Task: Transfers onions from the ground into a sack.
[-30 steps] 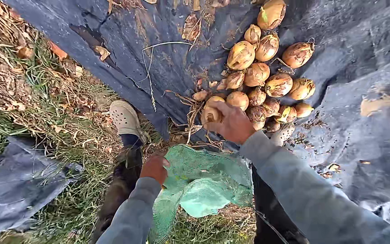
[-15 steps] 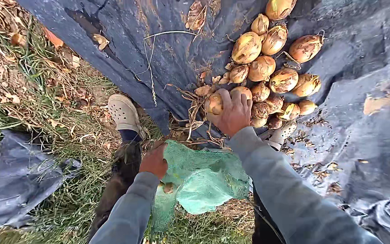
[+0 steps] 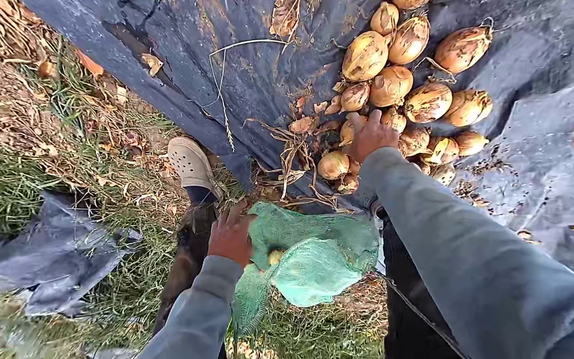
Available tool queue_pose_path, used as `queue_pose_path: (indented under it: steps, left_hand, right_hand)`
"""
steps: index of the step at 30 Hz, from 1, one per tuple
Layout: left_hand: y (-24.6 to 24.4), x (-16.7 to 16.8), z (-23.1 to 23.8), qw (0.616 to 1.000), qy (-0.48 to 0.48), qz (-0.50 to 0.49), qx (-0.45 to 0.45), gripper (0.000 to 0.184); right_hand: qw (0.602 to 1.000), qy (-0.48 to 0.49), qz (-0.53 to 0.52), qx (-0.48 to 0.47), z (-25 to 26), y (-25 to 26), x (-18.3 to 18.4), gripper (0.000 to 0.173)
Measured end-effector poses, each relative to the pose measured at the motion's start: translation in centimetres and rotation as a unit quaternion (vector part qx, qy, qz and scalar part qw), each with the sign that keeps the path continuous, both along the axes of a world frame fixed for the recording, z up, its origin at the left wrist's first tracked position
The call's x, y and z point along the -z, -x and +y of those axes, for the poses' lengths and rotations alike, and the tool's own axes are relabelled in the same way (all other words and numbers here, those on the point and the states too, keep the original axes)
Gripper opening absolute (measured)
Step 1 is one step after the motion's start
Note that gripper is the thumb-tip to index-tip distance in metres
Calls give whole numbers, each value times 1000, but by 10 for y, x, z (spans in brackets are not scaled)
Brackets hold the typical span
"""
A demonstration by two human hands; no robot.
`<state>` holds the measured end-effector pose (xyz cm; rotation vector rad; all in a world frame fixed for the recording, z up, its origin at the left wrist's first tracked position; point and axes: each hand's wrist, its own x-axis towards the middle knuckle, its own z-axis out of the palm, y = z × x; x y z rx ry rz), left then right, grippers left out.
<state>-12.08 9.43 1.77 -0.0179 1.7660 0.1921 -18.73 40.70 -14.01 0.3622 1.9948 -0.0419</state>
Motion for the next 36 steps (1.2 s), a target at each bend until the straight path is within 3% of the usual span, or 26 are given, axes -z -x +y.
queue_pose_path:
  steps: [2, 4, 6, 7, 8, 10, 11, 13, 16, 18, 20, 23, 24, 26, 28, 29, 32, 36]
  left_hand:
    - [4, -9, 23, 996, -86, 6, -29, 37]
    - [5, -13, 55, 989, -98, -109, -23, 75]
    - [-14, -9, 77, 971, -43, -232, 44, 117]
    - [-30, -6, 80, 956, -18, -282, 84, 125]
    - [-47, -5, 78, 940, -3, -320, 121, 121]
    - [-71, -9, 69, 918, -2, -360, 166, 74]
    - [-75, -12, 67, 905, -7, -382, 189, 52]
    - [-81, -22, 62, 881, -28, -415, 223, 32]
    - [-70, -27, 63, 877, -41, -417, 233, 28]
    - [-56, -25, 66, 881, -33, -411, 233, 30]
    - [-49, -22, 61, 883, -23, -411, 226, 30]
    - [-49, -16, 46, 886, -12, -412, 214, 30]
    - [-49, -13, 43, 889, -10, -408, 207, 31]
    - [-48, -8, 41, 897, -14, -396, 197, 31]
    - [-47, -5, 43, 901, -21, -387, 192, 31]
    - [-48, -5, 45, 902, -26, -386, 192, 31]
    - [-46, -7, 53, 900, -34, -393, 188, 31]
    - [-45, -6, 53, 894, -35, -408, 184, 27]
  right_hand:
    - [1000, 2, 21, 21, 2, 4, -16, 88]
    - [991, 48, 67, 104, 7, -6, -38, 91]
    - [962, 136, 118, 205, 5, -31, -60, 91]
    - [947, 185, 111, 240, -1, -47, -71, 90]
    - [938, 238, 69, 243, -7, -61, -83, 88]
    - [938, 308, -65, 147, -17, -74, -95, 80]
    - [941, 309, -93, 99, -22, -75, -94, 74]
    - [969, 239, -50, 48, -28, -74, -80, 63]
    - [990, 133, 8, -53, -35, -73, -29, 70]
    - [983, 125, 9, -135, -35, -71, -4, 72]
    - [981, 117, 16, -156, -36, -66, 0, 71]
    - [989, 114, 94, -29, -36, -72, -33, 85]
    - [982, 153, 107, 10, -37, -78, -52, 86]
    - [959, 280, 22, 38, -40, -93, -89, 80]
    - [948, 307, -87, 5, -41, -100, -101, 68]
    - [962, 258, -90, -12, -38, -98, -97, 61]
    - [991, 66, -61, -100, -19, -86, -49, 65]
    - [975, 37, -86, -203, 2, -70, -2, 51]
